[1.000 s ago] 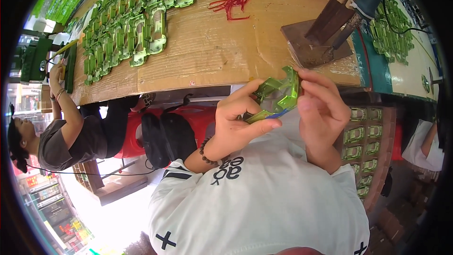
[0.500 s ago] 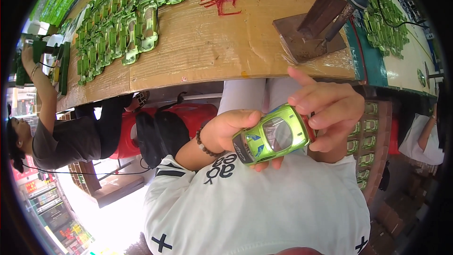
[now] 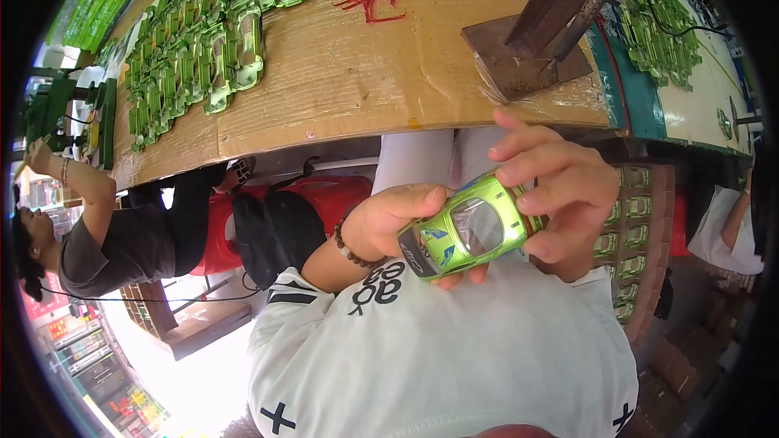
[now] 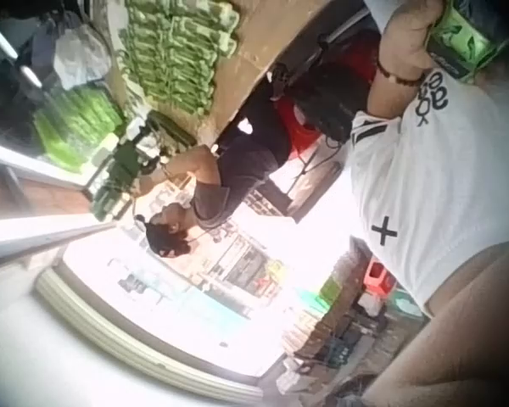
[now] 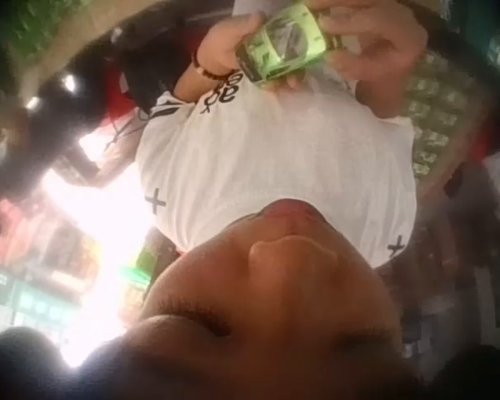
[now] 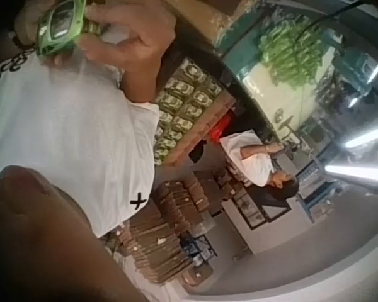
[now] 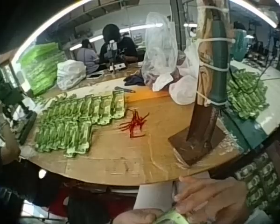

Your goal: The person assembles green plastic toy cars by hand, joining plastic car chassis to toy car shells, then securing them with red twist ties.

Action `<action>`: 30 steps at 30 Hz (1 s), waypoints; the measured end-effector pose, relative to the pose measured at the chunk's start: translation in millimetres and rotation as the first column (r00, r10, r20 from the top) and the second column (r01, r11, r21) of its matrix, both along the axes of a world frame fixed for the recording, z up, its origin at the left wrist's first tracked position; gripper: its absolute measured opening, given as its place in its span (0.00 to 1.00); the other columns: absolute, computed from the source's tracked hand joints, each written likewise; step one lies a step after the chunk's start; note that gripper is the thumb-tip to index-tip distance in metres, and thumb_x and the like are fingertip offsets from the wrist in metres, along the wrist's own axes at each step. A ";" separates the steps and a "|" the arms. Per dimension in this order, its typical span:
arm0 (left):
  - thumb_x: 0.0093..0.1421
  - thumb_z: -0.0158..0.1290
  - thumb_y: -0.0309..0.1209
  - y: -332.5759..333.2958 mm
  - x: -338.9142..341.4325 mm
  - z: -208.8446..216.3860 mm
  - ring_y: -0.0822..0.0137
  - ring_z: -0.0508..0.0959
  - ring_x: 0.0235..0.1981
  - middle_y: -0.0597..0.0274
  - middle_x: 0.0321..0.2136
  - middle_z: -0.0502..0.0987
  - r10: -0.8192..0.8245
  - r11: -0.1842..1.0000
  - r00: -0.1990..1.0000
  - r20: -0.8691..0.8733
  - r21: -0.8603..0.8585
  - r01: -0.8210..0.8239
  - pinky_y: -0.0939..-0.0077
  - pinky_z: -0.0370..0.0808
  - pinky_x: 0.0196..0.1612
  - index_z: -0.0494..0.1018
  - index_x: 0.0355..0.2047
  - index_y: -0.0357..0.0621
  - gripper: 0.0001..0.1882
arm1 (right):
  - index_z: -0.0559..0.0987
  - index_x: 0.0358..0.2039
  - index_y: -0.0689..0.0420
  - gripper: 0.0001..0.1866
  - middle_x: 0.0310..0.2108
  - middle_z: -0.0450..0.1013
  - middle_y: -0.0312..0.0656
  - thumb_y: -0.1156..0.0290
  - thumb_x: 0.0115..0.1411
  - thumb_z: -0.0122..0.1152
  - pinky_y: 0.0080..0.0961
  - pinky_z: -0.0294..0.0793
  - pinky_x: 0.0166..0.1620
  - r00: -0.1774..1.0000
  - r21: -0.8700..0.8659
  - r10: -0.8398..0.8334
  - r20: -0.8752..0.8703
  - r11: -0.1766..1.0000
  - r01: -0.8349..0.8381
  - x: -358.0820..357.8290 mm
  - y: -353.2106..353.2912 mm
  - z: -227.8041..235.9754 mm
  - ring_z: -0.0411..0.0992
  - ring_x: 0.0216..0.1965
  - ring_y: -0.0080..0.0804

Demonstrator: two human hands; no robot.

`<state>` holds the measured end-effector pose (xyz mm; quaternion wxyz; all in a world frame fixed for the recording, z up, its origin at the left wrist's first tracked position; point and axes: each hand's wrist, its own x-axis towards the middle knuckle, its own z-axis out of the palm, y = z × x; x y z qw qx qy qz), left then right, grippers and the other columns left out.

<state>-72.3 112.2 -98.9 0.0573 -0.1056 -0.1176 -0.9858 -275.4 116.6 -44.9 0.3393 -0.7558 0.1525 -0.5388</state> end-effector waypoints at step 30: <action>0.46 0.58 0.34 -24.9 11.6 55.5 0.55 0.63 0.52 0.44 0.52 0.58 0.905 -0.197 0.358 -0.230 -0.972 -0.127 0.68 0.64 0.47 0.62 0.46 0.36 0.28 | 0.64 0.49 0.61 0.22 0.48 0.63 0.54 0.61 0.58 0.47 0.41 0.68 0.50 0.159 0.280 -0.405 0.901 0.259 -0.925 -6.2 21.3 -47.7 0.67 0.45 0.50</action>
